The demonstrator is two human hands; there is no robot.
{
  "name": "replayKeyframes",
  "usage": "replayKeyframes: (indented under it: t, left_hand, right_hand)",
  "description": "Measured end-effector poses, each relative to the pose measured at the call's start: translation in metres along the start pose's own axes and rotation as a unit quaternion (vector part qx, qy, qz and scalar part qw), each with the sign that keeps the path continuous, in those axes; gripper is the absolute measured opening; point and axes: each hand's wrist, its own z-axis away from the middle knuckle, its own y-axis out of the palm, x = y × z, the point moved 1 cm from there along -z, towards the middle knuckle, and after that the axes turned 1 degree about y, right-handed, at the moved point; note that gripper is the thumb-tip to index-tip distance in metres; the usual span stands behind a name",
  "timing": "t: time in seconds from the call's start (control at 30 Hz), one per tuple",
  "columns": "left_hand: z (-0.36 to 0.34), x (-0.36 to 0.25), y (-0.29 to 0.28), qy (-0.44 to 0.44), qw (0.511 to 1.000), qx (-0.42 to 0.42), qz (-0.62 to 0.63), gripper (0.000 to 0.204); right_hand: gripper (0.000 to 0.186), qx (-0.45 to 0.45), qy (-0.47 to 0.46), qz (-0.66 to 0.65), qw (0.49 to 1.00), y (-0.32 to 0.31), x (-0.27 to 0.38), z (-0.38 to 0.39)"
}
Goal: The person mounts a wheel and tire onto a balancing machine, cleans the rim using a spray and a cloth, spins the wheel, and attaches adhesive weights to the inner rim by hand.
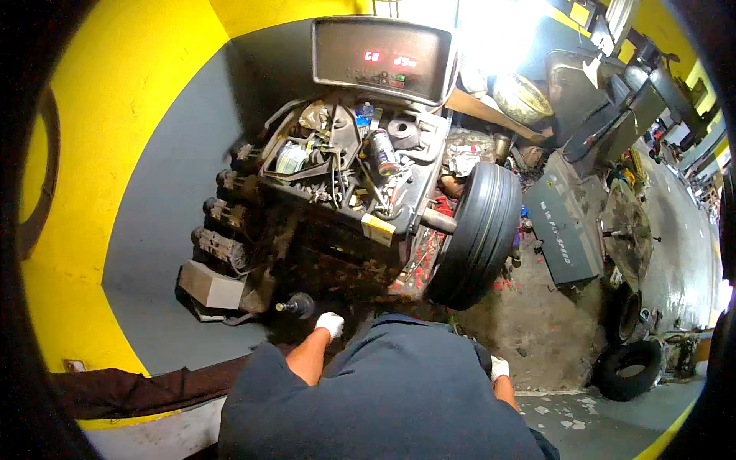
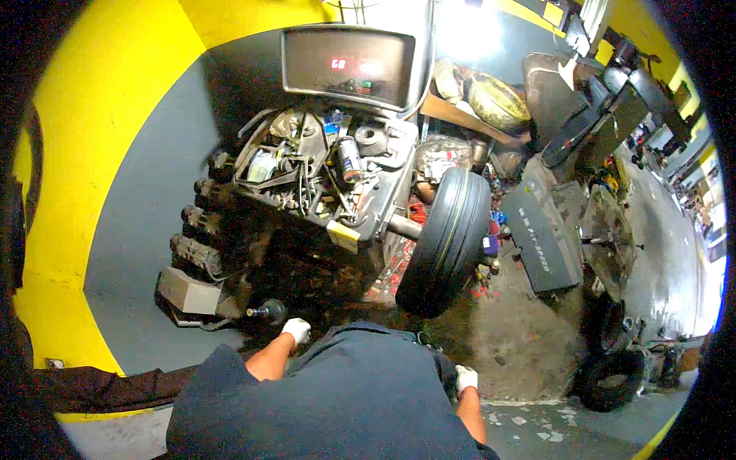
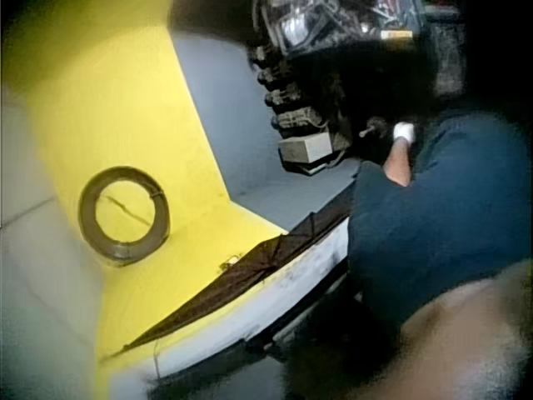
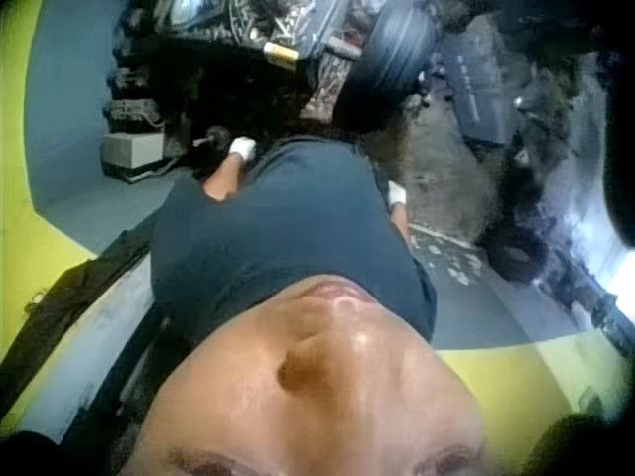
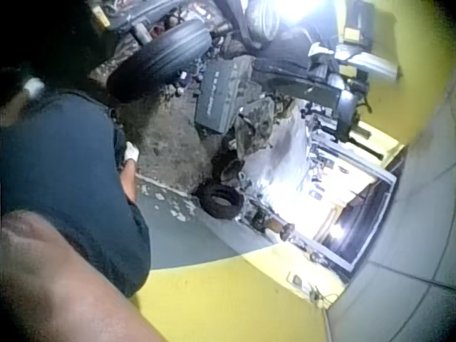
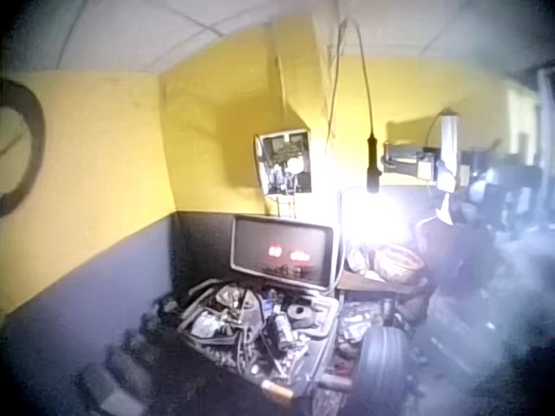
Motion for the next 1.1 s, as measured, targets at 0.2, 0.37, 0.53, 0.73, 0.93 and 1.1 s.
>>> replayKeyframes:
  t: [0.2,0.37,0.53,0.73,0.93,1.1]
  left_hand:
    - [0.023,0.010,-0.029,-0.013,0.995,-0.039,-0.085,0.008]
    - [0.020,0.014,-0.035,-0.001,0.994,-0.085,-0.072,0.007]
    - [0.012,0.010,-0.031,-0.006,0.997,-0.062,-0.049,0.009]
    - [0.014,0.010,-0.025,-0.006,0.996,-0.064,-0.067,0.007]
    - [0.024,0.012,-0.030,0.000,0.997,-0.053,-0.055,0.005]
    - [0.024,0.016,-0.035,-0.013,0.998,-0.058,-0.023,0.006]
  right_hand:
    - [0.034,0.065,-0.028,0.082,0.994,0.034,0.018,0.037]
    - [0.031,0.097,-0.069,0.132,0.984,0.042,0.035,0.055]
    - [0.034,0.058,-0.011,0.023,0.998,0.035,0.045,0.062]
    - [0.038,0.048,-0.038,0.087,0.994,0.024,0.045,0.049]
    - [0.036,0.055,-0.040,0.074,0.995,0.028,0.037,0.038]
    - [0.035,0.021,0.103,-0.028,0.994,0.040,0.090,0.068]
